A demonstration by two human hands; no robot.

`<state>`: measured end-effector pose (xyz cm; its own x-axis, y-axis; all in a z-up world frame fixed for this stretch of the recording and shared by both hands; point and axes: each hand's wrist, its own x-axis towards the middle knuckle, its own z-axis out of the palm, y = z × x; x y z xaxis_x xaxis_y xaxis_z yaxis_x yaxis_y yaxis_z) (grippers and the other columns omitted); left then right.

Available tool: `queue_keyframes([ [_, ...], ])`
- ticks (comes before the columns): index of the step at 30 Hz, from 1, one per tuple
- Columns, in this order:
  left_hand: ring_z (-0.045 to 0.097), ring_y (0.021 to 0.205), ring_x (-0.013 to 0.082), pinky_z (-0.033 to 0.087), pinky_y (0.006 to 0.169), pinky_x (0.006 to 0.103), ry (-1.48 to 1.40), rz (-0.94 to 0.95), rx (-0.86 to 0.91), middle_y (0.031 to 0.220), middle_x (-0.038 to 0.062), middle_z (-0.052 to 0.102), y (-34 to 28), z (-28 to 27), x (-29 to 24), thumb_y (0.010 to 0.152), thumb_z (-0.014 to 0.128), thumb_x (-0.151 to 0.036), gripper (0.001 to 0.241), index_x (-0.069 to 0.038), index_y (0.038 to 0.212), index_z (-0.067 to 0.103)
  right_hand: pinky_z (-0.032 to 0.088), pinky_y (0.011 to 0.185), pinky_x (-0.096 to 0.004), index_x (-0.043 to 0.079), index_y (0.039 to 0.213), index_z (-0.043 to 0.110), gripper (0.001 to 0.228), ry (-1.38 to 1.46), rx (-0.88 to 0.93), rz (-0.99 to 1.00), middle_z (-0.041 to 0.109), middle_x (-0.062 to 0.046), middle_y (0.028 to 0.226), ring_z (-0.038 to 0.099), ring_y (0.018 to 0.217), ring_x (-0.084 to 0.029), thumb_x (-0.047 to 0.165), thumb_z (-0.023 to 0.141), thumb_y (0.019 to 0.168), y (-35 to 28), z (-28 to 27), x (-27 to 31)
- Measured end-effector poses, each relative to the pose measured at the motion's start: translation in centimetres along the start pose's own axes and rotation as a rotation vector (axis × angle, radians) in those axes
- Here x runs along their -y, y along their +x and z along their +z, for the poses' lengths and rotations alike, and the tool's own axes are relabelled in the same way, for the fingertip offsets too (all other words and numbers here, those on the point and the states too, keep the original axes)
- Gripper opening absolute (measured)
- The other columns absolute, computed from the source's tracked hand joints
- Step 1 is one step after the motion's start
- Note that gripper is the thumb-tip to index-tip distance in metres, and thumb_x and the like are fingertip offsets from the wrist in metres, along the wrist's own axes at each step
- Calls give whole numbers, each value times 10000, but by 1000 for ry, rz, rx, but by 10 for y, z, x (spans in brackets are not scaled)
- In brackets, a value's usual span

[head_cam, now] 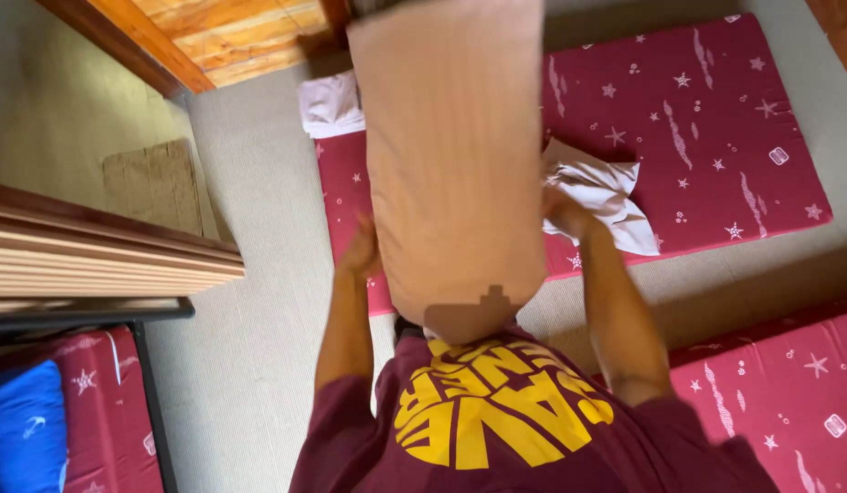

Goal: The person folds several light-colored towels by hand. They unfold each towel, fold it into a neat rectangle, and place it on a stack on a red patterned mat on the floor.

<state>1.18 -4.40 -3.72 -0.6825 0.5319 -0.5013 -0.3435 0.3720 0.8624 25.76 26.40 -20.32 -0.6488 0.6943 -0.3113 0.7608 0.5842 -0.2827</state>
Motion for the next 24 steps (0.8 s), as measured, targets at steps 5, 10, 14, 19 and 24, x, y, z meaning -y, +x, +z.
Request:
queue_keyframes([
  [5, 708, 907, 231, 583, 820, 392, -223, 125, 393, 1049, 125, 744, 64, -58, 206, 731, 872, -22, 454, -2, 1160, 725, 509, 653, -212, 38, 1044, 595, 84, 1429, 396, -306, 647, -33, 766, 637, 644, -115, 82, 631, 982, -42, 56, 26],
  [10, 643, 719, 92, 530, 670, 232, -165, 365, 378, 874, 31, 725, 29, -68, 85, 821, 826, -4, 174, -57, 955, 728, 571, 769, -262, 71, 1066, 586, 111, 1742, 274, -304, 690, -57, 923, 723, 819, -172, 47, 640, 971, -16, 6, 70],
  [14, 687, 651, 75, 564, 609, 196, -247, 379, 252, 801, 54, 726, 20, -69, 35, 924, 759, -20, 102, 15, 1015, 727, 625, 737, -272, 109, 1093, 578, 188, 1686, 166, -391, 694, -19, 920, 741, 825, -140, 108, 709, 959, -31, -32, 105],
  [19, 716, 744, 134, 603, 688, 265, -215, 550, 248, 841, 90, 728, 30, -74, 17, 1019, 682, -106, 159, 24, 1102, 720, 593, 746, -273, 59, 1084, 503, 286, 1586, -112, -459, 665, -51, 913, 710, 808, -161, 32, 757, 955, -28, -51, 130],
  [24, 695, 1043, 195, 586, 922, 358, -121, 828, 391, 1152, 125, 722, 23, -67, -8, 956, 748, 13, 524, -67, 1437, 557, 612, 815, -346, 89, 1171, 424, 344, 1565, -212, -584, 651, -96, 979, 717, 881, -208, 143, 725, 1015, -44, -80, 143],
])
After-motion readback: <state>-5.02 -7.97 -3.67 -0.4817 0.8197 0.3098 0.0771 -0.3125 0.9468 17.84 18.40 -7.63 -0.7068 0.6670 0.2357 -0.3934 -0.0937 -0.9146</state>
